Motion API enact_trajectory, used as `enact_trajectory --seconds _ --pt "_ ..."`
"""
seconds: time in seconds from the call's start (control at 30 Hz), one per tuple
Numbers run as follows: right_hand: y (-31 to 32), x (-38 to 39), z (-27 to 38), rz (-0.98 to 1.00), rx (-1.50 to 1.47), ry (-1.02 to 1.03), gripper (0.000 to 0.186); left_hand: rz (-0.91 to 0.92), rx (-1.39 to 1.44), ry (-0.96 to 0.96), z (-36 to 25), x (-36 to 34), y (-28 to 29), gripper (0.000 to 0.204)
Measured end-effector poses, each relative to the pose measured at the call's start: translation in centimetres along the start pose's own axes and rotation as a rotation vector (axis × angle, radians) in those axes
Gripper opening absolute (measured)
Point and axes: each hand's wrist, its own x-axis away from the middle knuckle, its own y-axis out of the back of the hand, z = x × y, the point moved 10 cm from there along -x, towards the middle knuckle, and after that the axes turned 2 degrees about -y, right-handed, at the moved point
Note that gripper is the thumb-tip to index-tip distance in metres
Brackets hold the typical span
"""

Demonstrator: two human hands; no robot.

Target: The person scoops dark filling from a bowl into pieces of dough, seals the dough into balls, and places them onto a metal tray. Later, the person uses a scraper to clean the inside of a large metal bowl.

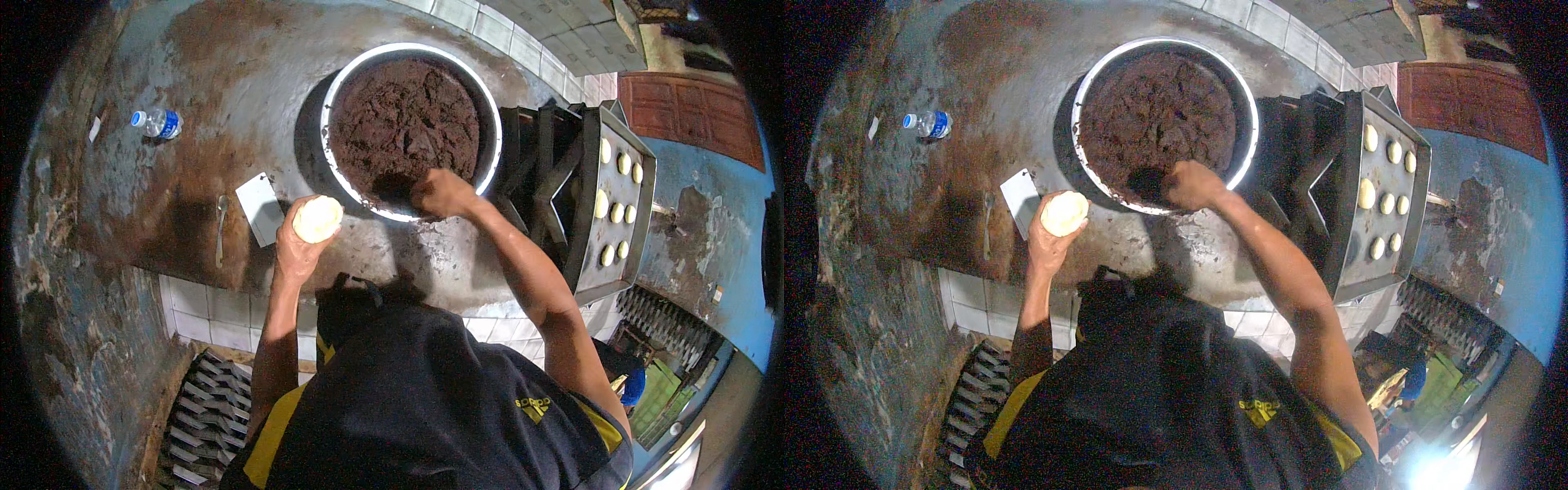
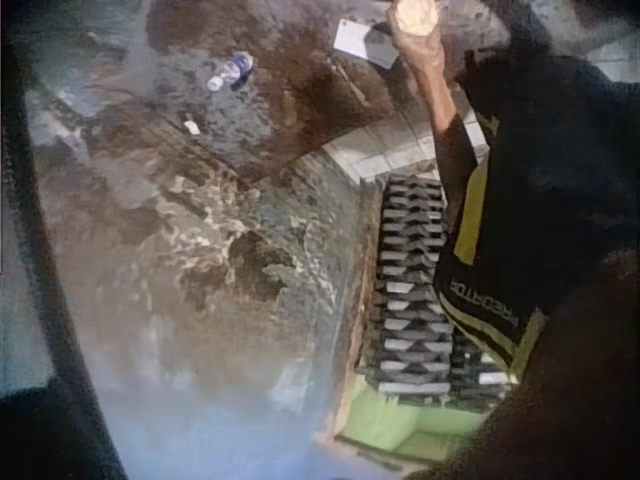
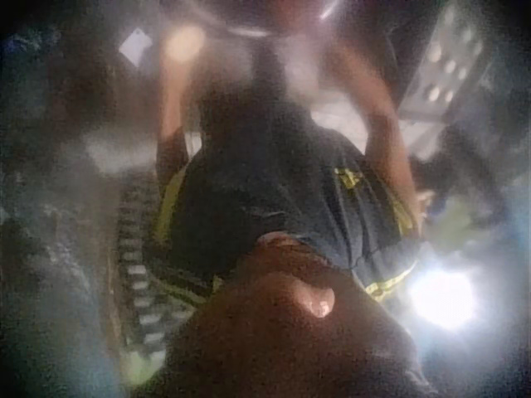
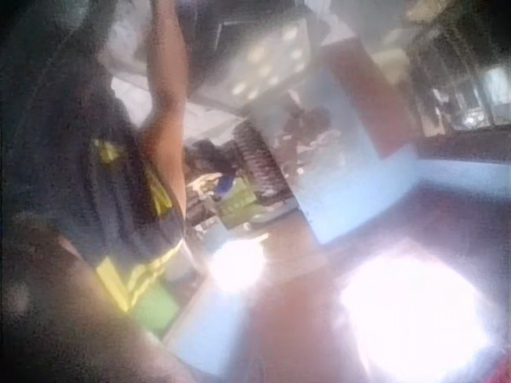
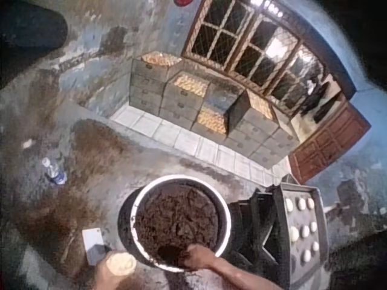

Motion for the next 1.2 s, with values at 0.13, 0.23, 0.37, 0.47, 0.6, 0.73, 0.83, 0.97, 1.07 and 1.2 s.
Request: enact_trajectory --seconds 0.13,0.23,0.37,0.47,0.6,0.73,0.83,0.97,1.07,1.2 --pt "-1.4 2.0 -1.0 0.302 -0.912 -0.316 0.026 -0.069 -0.022 -0.081 -1.4 -0.7 0.1 0.053" --pt "0.0 4.7 2.7 0.197 -1.304 -0.206 0.018 -0.113 -0.094 -0.123 -2.8 -1.6 -1.9 0.058" --pt "4.3 9.6 8.1 -0.494 -0.574 -0.056 0.026 -0.166 -0.097 -0.155 -3.5 -3.0 -6.6 0.065" --pt "-0.4 12.3 9.6 -0.671 -0.008 0.003 0.028 -0.151 -0.262 -0.261 -5.2 -3.4 -10.4 0.062" --pt "-2.7 17.4 7.3 -0.73 -0.074 0.065 0.024 -0.146 -0.618 -0.444 -5.5 -1.5 -11.4 0.037" --pt "-4.4 20.0 2.7 -0.717 -0.083 -0.066 0.027 -0.004 -0.098 -0.156 0.4 -0.5 -11.1 0.045" --pt "-2.9 22.8 0.0 -0.989 -0.386 -0.028 0.04 0.34 0.228 0.016 -0.5 5.3 -17.6 0.068" --pt "-3.2 25.5 1.0 -0.817 -0.807 -0.031 0.059 0.451 0.084 -0.164 -1.1 12.0 -23.4 0.061" --pt "-5.1 32.0 5.5 -0.793 -0.309 0.183 0.06 0.472 0.383 0.054 1.0 14.9 -26.4 0.053" --pt "-7.4 40.5 -2.7 -1.163 -0.815 0.092 0.061 0.634 0.258 0.156 -1.4 20.4 -31.5 0.044"
